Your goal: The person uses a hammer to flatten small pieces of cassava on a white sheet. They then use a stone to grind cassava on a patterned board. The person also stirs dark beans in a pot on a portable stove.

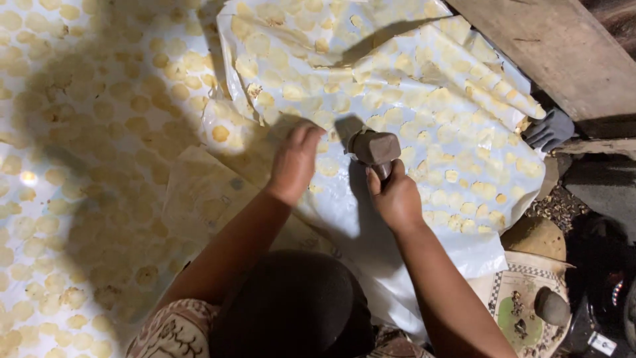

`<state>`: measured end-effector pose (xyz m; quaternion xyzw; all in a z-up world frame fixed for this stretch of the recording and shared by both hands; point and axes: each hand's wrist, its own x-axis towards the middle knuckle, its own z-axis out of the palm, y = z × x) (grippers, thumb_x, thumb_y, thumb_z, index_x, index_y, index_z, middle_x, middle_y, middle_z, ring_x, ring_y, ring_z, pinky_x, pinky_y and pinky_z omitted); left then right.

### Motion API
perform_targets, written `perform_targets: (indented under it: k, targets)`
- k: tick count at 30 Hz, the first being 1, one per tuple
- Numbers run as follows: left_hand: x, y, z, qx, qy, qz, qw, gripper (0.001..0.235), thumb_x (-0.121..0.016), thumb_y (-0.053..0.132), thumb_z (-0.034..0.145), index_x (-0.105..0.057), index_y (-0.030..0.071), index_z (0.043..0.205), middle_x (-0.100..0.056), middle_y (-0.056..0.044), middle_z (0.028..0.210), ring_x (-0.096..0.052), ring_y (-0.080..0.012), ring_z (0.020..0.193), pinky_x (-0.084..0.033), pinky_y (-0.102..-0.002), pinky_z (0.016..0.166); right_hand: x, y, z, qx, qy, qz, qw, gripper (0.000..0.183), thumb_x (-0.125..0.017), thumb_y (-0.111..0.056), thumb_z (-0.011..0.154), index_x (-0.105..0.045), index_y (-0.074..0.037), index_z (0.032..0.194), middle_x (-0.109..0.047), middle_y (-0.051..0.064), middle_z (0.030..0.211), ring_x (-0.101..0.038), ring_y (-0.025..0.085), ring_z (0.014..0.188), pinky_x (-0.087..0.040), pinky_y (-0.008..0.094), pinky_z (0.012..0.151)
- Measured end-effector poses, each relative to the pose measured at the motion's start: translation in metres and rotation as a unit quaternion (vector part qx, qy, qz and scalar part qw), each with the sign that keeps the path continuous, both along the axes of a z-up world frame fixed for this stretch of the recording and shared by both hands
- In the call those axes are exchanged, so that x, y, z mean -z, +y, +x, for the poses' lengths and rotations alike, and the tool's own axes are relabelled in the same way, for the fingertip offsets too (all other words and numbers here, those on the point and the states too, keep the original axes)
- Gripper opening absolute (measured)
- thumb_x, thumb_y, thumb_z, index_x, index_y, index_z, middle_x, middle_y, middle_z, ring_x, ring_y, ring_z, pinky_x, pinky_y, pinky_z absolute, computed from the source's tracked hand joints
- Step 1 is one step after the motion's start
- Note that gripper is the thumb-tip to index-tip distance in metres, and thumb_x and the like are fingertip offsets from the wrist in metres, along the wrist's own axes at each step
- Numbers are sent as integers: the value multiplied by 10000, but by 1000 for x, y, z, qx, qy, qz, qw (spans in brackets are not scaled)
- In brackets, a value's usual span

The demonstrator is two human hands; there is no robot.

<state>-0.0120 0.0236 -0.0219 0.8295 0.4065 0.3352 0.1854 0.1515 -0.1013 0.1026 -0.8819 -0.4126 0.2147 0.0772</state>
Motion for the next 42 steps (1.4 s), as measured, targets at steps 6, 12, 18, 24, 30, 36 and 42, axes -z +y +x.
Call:
perform_targets:
  k: [6,12,18,24,30,36,42]
  targets:
    - [3,-29,29,60,-39,-80,994,261,-572,199,1037,-546,157,1293,-644,-79,1003,-711,-309,886,-607,-421,684,-88,5,-25,44,92,56,993,448,-624,-430,989,-597,8,1079,-691,330,764,-708,534,829,-525,615,731]
    - [-27,-21,33,98,0,-88,991,509,-708,208,940,-520,164,1411,-689,-47,996,-702,-297,945,-583,-440,788,-62,-29,-20,-112,-14,420,900,264,-767,-123,904,-604,63,997,-680,218,809,-714,418,789,-552,447,753]
    - [-50,12,-26,9,-50,-150,987,535,-576,-72,932,-500,28,1452,-653,-177,1123,-636,-403,1058,-538,-482,932,17,3,-25,-79,-34,-4,996,500,-568,-484,999,-493,-3,1114,-695,325,824,-716,524,830,-570,634,745]
    - [-73,30,-58,-66,-56,-59,995,454,-678,39,912,-599,129,1350,-599,-112,1156,-633,-366,1055,-544,-476,922,-47,29,-19,-51,66,-51,995,543,-598,-513,963,-587,11,1103,-708,347,924,-674,570,994,-543,639,842]
    - [-85,49,-53,-100,-68,-26,992,372,-684,85,940,-625,179,1295,-585,-49,1121,-644,-292,997,-545,-440,890,-34,18,-30,-18,8,8,1000,650,-547,-501,1010,-515,83,1294,-681,423,924,-670,591,974,-520,687,841]
    - [-83,74,67,68,41,3,997,321,-626,303,994,-634,281,1314,-654,-51,948,-706,-307,921,-582,-456,802,0,-11,-7,-26,43,-32,998,540,-516,-594,971,-522,-87,1155,-723,283,937,-702,507,990,-562,614,855]
    - [-66,88,158,153,204,-27,967,648,-704,456,933,-539,117,1459,-729,-208,830,-700,-418,695,-544,-522,594,42,-170,-6,-19,-44,64,997,428,-700,-313,879,-519,-15,1126,-682,127,676,-657,373,527,-514,459,511]
